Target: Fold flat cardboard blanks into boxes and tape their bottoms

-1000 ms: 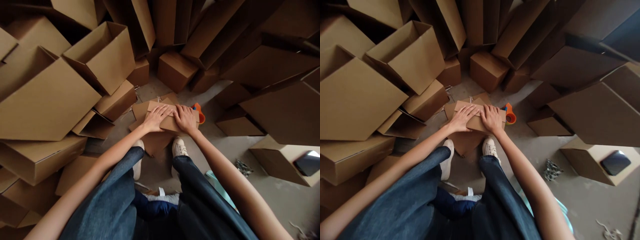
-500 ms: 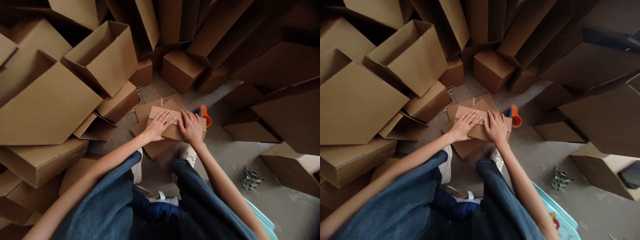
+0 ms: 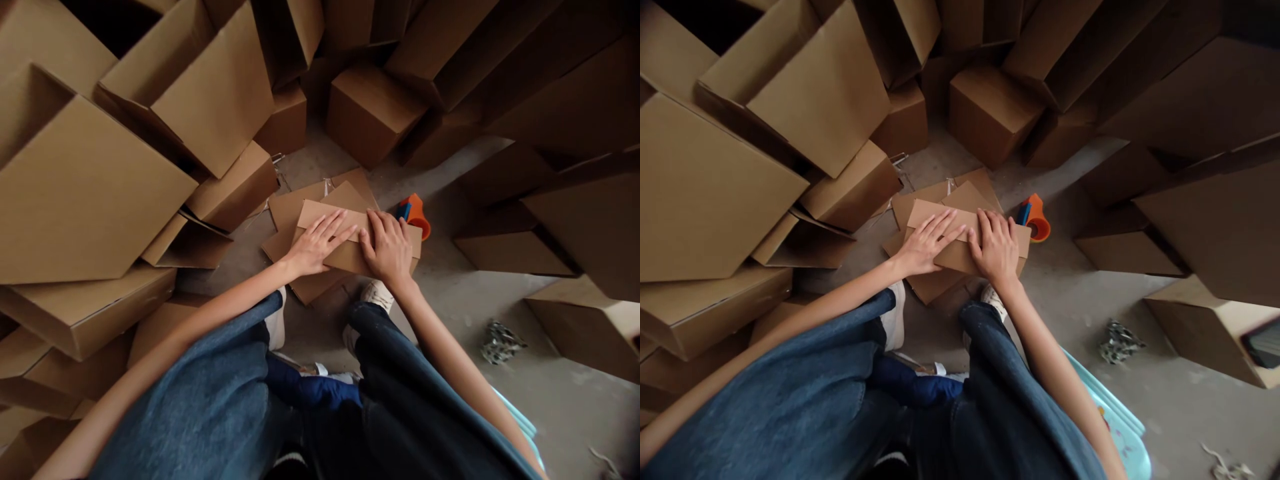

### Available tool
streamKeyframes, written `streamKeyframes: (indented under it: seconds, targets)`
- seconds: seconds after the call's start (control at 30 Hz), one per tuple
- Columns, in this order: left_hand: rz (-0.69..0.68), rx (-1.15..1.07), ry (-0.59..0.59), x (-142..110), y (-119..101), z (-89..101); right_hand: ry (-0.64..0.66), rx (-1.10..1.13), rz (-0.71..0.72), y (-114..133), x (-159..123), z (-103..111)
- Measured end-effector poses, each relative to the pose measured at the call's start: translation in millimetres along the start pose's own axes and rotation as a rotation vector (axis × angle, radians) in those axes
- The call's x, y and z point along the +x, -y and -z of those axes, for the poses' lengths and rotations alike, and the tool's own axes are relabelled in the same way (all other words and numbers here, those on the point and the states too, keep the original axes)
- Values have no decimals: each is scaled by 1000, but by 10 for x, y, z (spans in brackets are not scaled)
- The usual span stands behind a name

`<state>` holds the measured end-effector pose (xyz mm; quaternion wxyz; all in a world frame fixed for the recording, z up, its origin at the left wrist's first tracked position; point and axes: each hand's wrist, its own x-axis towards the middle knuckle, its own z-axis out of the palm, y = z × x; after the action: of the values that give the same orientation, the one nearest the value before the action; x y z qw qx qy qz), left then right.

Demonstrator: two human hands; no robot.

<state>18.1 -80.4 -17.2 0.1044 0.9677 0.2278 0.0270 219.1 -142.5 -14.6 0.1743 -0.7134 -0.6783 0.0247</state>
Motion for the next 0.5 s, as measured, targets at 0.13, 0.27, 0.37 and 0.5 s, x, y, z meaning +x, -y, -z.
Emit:
streamKeyframes:
  seconds: [0.13,0.27,0.37,0.5]
  targets:
    - [-32,-12,-49,-3,41,-52,1,2,8,-12,21,-11]
    - [-50,-7,-92,-8,59,-91,0,7,16,-27,17,-29]
    - [-64,-7,-89,16,53,-103,-11,11,0,-55,-4,-36]
    - [-64,-17,-103,46,42,-117,-17,15,-8,-74,-26,-29]
